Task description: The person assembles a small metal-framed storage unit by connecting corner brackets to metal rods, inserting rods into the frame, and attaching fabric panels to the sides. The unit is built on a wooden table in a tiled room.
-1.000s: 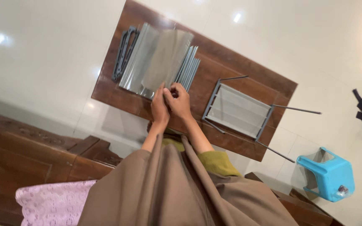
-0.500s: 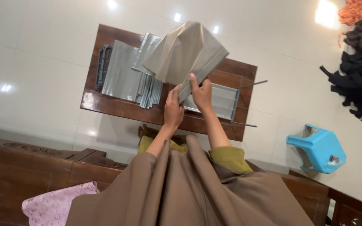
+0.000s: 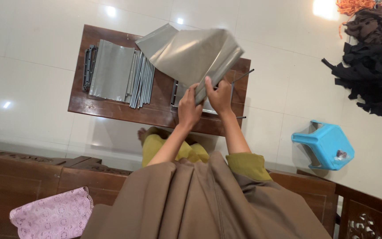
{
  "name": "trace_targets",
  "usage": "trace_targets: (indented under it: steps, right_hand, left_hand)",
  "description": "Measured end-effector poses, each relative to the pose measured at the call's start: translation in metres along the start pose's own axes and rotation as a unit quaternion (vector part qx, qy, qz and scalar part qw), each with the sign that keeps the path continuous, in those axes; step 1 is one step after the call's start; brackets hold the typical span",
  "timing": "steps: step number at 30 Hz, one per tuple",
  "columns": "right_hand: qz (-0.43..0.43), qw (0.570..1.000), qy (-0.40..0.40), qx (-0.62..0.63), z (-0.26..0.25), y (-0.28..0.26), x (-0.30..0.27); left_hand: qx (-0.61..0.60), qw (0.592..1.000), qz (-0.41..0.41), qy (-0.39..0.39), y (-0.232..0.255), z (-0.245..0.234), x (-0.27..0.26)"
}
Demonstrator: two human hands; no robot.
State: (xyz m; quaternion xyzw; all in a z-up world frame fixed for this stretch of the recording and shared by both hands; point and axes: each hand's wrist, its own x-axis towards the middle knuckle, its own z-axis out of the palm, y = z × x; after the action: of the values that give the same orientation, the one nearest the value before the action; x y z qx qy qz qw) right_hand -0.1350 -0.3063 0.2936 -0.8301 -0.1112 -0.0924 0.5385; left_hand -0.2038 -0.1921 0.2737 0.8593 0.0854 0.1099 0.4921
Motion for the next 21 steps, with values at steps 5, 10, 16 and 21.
trace_targets:
  steps: [5,10,16,21]
  right_hand:
    - [0.126,0.959,-0.176,0.185,0.006,0.031,-0.012]
    - [0.170,0.972,0.010,0.161,0.030,0.060,0.029]
    - [-0.025,0.989,-0.103,-0.104,0.088,0.065,0.109]
    - [-0.006,0.976,-0.218,-0.019,0.156,0.061,0.141]
  left_hand:
    - [-0.045,0.999,-0.011,0.029,-0.011,0.007,0.010]
    - [0.009,0.997,0.069,0.044,-0.046,-0.030,0.025]
    - [-0.027,0.995,0.078,0.048,-0.109,-0.097,0.046]
    - [-0.025,0.992,0.052,0.115,-0.160,-0.151,0.076]
